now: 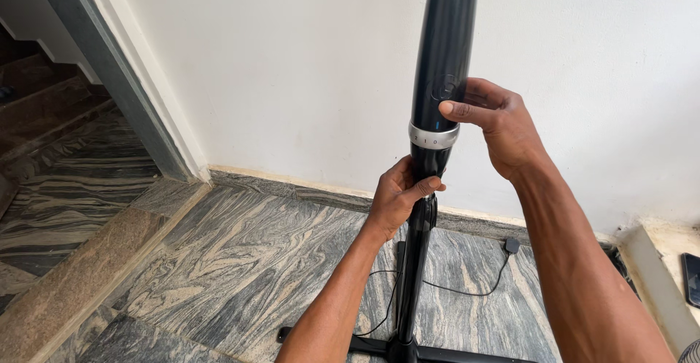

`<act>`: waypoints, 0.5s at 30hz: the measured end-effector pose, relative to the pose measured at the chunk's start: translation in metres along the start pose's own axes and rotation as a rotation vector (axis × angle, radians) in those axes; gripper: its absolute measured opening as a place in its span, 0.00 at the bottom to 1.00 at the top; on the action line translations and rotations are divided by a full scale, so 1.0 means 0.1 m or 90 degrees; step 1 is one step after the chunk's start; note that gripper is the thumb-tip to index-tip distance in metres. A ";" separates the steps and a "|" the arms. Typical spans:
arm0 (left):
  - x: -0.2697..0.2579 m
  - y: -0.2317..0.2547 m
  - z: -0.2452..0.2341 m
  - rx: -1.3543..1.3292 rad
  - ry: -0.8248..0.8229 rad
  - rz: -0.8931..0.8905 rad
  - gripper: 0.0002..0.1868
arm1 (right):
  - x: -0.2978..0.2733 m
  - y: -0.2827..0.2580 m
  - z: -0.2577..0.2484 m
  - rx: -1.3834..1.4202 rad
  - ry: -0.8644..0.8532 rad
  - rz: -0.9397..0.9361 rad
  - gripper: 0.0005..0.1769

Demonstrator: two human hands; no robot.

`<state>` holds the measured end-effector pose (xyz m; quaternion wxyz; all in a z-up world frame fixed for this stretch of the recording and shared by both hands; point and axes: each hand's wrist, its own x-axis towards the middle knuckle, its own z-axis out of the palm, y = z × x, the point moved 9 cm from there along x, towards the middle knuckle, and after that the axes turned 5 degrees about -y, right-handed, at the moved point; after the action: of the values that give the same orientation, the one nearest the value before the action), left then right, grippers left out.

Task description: The person uses a screwdriver to loosen and remove screws from the base and motor housing of a standing fan. They detach the motor head from the stand, expose the internal motor components, and then reattach the motor head, tightening the screws to secure it.

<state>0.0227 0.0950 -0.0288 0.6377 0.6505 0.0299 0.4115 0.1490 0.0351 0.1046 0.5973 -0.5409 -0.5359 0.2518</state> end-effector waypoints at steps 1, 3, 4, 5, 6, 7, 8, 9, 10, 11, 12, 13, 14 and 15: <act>0.00 0.02 0.00 -0.004 0.000 0.008 0.26 | 0.00 0.00 -0.02 -0.010 0.007 0.007 0.43; 0.00 0.02 -0.01 0.013 0.018 -0.004 0.25 | -0.03 0.01 -0.04 -0.023 0.017 0.000 0.43; 0.00 0.01 -0.02 0.023 0.028 -0.011 0.25 | -0.02 0.01 -0.04 -0.029 0.022 -0.004 0.43; -0.01 0.01 -0.01 0.017 0.023 -0.012 0.25 | -0.02 0.00 -0.01 -0.022 0.003 -0.016 0.43; -0.02 0.01 -0.01 0.011 0.018 -0.013 0.25 | 0.00 -0.02 0.02 -0.015 -0.017 -0.028 0.43; 0.00 0.01 -0.01 0.006 0.012 -0.013 0.24 | 0.02 -0.05 0.05 -0.008 -0.035 -0.042 0.43; 0.01 0.01 -0.02 0.011 0.012 -0.016 0.24 | 0.04 -0.06 0.06 0.009 -0.032 -0.041 0.41; 0.01 0.01 -0.01 0.013 0.013 -0.018 0.23 | 0.06 -0.07 0.10 0.024 -0.028 -0.039 0.40; 0.01 0.00 0.00 0.016 0.014 -0.021 0.23 | 0.08 -0.07 0.11 0.039 -0.025 -0.037 0.38; 0.00 0.00 -0.01 0.012 0.023 -0.019 0.22 | 0.08 -0.08 0.12 0.049 -0.020 -0.047 0.37; -0.02 0.00 -0.01 0.009 0.032 -0.017 0.22 | 0.09 -0.09 0.13 0.059 -0.015 -0.056 0.35; -0.02 0.01 -0.02 0.007 0.043 -0.012 0.21 | 0.12 -0.11 0.13 0.068 -0.012 -0.067 0.34; -0.01 0.02 -0.01 0.011 0.045 -0.011 0.21 | 0.13 -0.12 0.12 0.072 -0.007 -0.069 0.33; -0.03 0.03 0.00 0.015 0.049 -0.012 0.21 | 0.11 -0.11 0.12 0.077 -0.003 -0.071 0.33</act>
<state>0.0194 0.0926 -0.0282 0.6321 0.6413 0.0651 0.4300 0.1387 0.0462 0.1175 0.6409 -0.4727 -0.5501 0.2515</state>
